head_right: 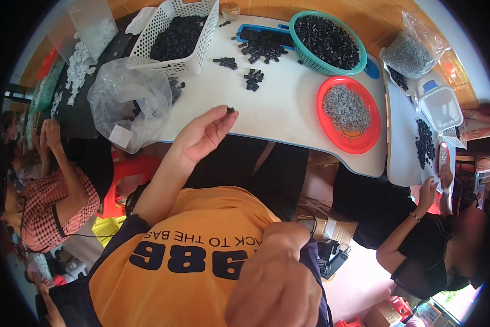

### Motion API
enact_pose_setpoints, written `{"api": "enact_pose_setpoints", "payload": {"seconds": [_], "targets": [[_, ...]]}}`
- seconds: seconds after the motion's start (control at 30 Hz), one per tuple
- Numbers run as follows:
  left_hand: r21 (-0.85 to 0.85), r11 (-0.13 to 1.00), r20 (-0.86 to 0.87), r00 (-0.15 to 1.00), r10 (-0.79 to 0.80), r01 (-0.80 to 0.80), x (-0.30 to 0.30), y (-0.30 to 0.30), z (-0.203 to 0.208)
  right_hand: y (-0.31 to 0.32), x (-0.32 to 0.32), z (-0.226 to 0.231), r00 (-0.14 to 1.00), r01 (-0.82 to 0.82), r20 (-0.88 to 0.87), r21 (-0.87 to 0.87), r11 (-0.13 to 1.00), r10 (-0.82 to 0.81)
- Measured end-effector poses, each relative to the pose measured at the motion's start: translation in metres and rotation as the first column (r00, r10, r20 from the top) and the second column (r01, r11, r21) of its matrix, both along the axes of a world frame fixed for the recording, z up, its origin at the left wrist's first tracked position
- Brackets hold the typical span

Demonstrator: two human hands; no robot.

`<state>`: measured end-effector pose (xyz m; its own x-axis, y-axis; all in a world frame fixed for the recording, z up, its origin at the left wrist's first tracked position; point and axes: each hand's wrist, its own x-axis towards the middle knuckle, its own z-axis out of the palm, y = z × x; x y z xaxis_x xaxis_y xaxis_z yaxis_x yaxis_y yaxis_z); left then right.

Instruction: Assembling small manufactured components by inserting silver pins into black plastic parts at a workbench.

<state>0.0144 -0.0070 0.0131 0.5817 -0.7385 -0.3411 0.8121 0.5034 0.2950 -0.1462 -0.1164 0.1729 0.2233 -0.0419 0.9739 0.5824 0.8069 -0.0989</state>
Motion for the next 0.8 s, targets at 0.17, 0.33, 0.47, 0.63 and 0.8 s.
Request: {"api": "enact_pose_setpoints", "payload": {"seconds": [0.17, 0.33, 0.47, 0.63, 0.8], "targets": [[-0.022, 0.926, 0.013, 0.926, 0.376, -0.376, 0.078, 0.004, 0.056, 0.003, -0.016, -0.015, 0.837, 0.379, -0.332, -0.222, 0.898, -0.436], [0.102, 0.969, 0.522, 0.841, 0.141, -0.225, 0.069, 0.008, 0.132, -0.011, 0.002, -0.05, 0.71, 0.511, -0.385, -0.295, 0.807, -0.59], [0.216, 0.976, 0.965, -0.16, -0.208, 0.032, -0.02, 0.036, 0.194, -0.032, -0.002, -0.076, 0.212, 0.5, -0.52, -0.67, 0.549, -0.827], [-0.033, 0.992, 0.874, -0.479, 0.086, 0.118, -0.065, 0.058, 0.237, -0.059, 0.05, -0.143, -0.214, 0.323, -0.348, -0.907, 0.27, -0.913], [-0.29, 0.957, 0.729, -0.642, 0.238, 0.024, -0.067, 0.081, 0.246, -0.09, 0.095, -0.194, -0.32, 0.269, -0.143, -0.961, 0.055, -0.937]]}}
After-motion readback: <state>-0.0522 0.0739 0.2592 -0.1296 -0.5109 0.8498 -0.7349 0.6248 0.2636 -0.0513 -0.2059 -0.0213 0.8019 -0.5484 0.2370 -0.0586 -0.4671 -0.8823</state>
